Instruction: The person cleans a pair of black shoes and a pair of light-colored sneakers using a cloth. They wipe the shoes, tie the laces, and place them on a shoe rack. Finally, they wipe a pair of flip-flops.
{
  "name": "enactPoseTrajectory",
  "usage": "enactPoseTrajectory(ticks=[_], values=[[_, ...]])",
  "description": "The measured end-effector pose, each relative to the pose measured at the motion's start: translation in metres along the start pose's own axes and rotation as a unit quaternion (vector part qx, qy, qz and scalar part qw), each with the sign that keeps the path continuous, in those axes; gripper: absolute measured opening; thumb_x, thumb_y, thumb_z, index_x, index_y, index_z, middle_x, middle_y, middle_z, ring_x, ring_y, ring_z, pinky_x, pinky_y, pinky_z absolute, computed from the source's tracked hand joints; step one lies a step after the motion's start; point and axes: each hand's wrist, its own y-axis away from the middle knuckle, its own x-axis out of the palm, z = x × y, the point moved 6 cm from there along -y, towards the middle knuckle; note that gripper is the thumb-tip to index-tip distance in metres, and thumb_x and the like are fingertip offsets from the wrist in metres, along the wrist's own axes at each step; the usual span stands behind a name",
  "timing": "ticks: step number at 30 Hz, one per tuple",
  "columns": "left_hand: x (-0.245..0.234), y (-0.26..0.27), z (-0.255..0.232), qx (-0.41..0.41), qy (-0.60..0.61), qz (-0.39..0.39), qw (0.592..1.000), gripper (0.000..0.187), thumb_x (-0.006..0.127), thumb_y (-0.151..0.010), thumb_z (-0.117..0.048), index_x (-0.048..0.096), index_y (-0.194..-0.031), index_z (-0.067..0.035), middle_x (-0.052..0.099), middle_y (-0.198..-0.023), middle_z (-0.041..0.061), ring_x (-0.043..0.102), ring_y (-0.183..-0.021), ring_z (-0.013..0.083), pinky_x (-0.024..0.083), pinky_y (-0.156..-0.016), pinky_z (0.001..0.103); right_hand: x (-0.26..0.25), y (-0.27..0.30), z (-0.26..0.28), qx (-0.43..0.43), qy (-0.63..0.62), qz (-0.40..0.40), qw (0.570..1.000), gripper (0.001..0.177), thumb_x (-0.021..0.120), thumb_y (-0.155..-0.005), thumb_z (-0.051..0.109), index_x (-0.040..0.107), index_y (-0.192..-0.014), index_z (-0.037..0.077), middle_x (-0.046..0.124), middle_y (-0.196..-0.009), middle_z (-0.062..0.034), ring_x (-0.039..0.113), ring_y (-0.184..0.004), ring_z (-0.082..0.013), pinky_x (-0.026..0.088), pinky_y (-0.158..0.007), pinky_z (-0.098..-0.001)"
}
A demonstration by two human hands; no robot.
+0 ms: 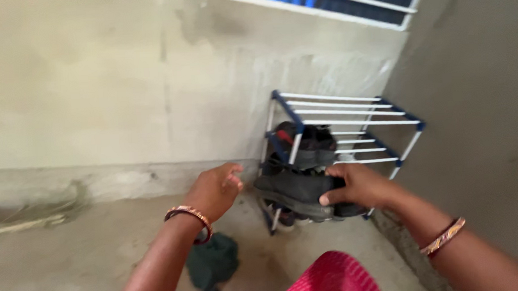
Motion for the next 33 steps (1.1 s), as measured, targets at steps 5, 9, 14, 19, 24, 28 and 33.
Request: enactPoseTrajectory(ticks=[5,9,14,19,24,28,33], values=[[0.055,-0.031,-0.032,-0.026,0.024,0.072,0.997,0.039,0.059,-0.087,-0.015,0.066,-0.125,-0.016,0.080,-0.100,0.005,0.077,-0.089,0.0221,0.059,-0.082,0.036,-0.029,0.029,-0.061,0.014,0.114,-0.081,0.990,0.042,0.090,-0.067,0.025,0.068,-0.095,0.004,0.072,-0.095,-0.0135,0.070,-0.090,-0.0300,0.053,-0.080,-0.0419],[0.097,-0.060,-0.062,0.006,0.015,0.101,0.995,0.034,0.062,-0.092,-0.021,0.067,-0.125,-0.014,0.078,-0.102,0.008,0.075,-0.087,0.0230,0.058,-0.082,0.036,-0.049,0.048,-0.118,0.062,0.137,-0.100,0.984,0.041,0.089,-0.067,0.026,0.069,-0.094,0.003,0.071,-0.098,-0.0130,0.070,-0.095,-0.0326,0.052,-0.084,-0.0432],[0.144,-0.097,-0.089,0.053,0.057,0.133,0.988,0.038,0.061,-0.089,-0.015,0.065,-0.126,-0.012,0.078,-0.105,0.006,0.076,-0.087,0.0210,0.060,-0.080,0.035,-0.075,0.058,-0.175,0.075,0.149,-0.153,0.974,0.052,0.090,-0.065,0.024,0.069,-0.109,0.006,0.068,-0.104,-0.0128,0.067,-0.100,-0.0347,0.052,-0.084,-0.0443],[0.179,-0.117,-0.097,0.088,0.063,0.127,0.986,0.037,0.064,-0.088,-0.015,0.066,-0.125,-0.012,0.078,-0.103,0.007,0.076,-0.089,0.0216,0.059,-0.082,0.034,-0.088,0.043,-0.215,0.068,0.207,-0.213,0.952,0.048,0.089,-0.067,0.023,0.069,-0.107,0.005,0.067,-0.105,-0.0131,0.066,-0.102,-0.0351,0.053,-0.086,-0.0444],[0.199,-0.127,-0.089,0.068,0.046,0.137,0.987,0.035,0.065,-0.088,-0.017,0.068,-0.123,-0.013,0.078,-0.103,0.006,0.077,-0.087,0.0226,0.059,-0.081,0.034,-0.087,0.012,-0.237,0.009,0.213,-0.294,0.932,0.034,0.086,-0.070,0.017,0.067,-0.094,0.002,0.064,-0.100,-0.0147,0.062,-0.103,-0.0365,0.051,-0.088,-0.0465],[0.204,-0.145,-0.083,0.075,0.039,0.134,0.987,0.035,0.064,-0.087,-0.016,0.068,-0.122,-0.014,0.077,-0.102,0.005,0.076,-0.088,0.0226,0.059,-0.080,0.035,-0.082,-0.025,-0.259,-0.027,0.217,-0.325,0.920,0.033,0.084,-0.071,0.014,0.066,-0.096,0.001,0.062,-0.099,-0.0163,0.059,-0.102,-0.0378,0.050,-0.087,-0.0470],[0.208,-0.170,-0.078,0.115,0.017,0.116,0.986,0.034,0.063,-0.087,-0.016,0.069,-0.120,-0.012,0.077,-0.101,0.006,0.076,-0.086,0.0226,0.059,-0.079,0.034,-0.073,-0.078,-0.290,-0.057,0.204,-0.363,0.907,0.033,0.084,-0.070,0.012,0.065,-0.095,0.000,0.062,-0.099,-0.0175,0.058,-0.102,-0.0399,0.050,-0.086,-0.0477]])
